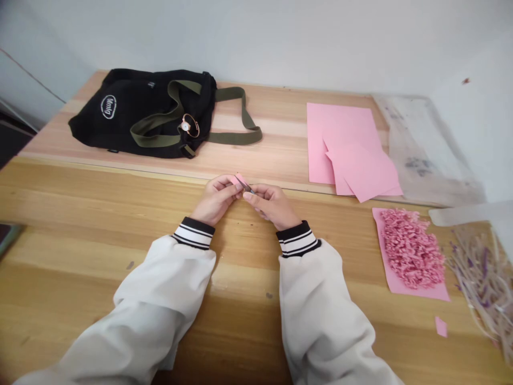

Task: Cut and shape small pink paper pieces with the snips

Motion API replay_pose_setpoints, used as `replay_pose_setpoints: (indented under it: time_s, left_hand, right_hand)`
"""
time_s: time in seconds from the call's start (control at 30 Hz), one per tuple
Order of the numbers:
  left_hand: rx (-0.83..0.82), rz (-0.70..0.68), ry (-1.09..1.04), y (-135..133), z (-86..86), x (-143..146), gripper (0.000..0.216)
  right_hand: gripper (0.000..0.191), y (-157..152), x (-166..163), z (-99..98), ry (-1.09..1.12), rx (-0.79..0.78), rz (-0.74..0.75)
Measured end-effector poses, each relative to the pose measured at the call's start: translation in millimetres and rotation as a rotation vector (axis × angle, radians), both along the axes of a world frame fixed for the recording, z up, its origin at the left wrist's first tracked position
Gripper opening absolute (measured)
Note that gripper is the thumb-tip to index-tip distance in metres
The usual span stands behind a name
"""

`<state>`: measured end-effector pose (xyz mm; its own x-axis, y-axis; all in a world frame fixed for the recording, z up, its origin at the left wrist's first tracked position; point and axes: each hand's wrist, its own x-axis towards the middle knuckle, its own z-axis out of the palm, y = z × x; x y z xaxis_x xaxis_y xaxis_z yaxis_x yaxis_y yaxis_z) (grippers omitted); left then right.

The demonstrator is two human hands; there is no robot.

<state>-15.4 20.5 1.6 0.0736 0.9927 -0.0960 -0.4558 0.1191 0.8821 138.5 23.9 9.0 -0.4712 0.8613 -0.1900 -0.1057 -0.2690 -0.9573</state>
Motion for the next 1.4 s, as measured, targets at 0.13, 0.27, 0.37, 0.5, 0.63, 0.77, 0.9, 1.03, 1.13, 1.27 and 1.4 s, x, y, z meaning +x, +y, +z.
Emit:
replay_pose_setpoints:
  time_s: [0.13,0.27,0.37,0.5,0.63,0.77,0.9,1.03,1.13,1.27,1.4]
  left_hand:
    - [-0.006,0.002,-0.002,-0.4,1.0,0.1,0.028]
    - [-0.018,0.007,0.003,-0.6,2.1,0.5,0.029]
    - [-0.02,0.009,0.006,-0.4,1.9,0.6,0.029]
    - [-0.01,0.009,0.011,-0.4,1.5,0.4,0.028]
    - [-0.008,0.007,0.013,-0.8,1.2,0.2,0.027]
    - [-0.014,0.007,0.01,-0.9,1.0,0.3,0.027]
    - [-0.018,0.012,0.005,-0.8,1.3,0.7,0.028]
    - [-0.013,0.009,0.004,-0.8,1.4,1.0,0.029]
    - [-0.009,0.009,0.01,-0.8,1.4,1.0,0.028]
    - [-0.017,0.014,0.009,-1.0,1.9,1.1,0.029]
    - [-0.02,0.016,0.007,-0.9,2.4,1.2,0.029]
  right_hand:
    - [0.038,-0.1,0.5,0.1,-0.005,0.003,0.005]
    - [0.038,-0.3,-0.2,0.1,-0.005,0.004,0.0]
    - [0.039,-0.5,-0.5,0.2,-0.01,0.001,-0.004]
    - [0.039,-0.9,0.1,0.1,-0.015,-0.004,0.002]
    - [0.04,-0.8,0.5,-0.2,-0.016,-0.006,0.002]
    - [0.04,-0.3,0.2,0.6,-0.009,-0.004,0.006]
    - [0.04,-0.1,-0.1,0.8,-0.009,-0.01,0.007]
    - [0.04,0.1,-0.3,-0.2,-0.008,-0.008,0.008]
    - [0.041,0.1,-0.3,-0.3,-0.011,-0.007,0.005]
    - [0.04,-0.5,-0.3,0.5,-0.017,-0.009,0.003]
    - [0.041,-1.0,-0.2,1.2,-0.022,-0.012,0.001]
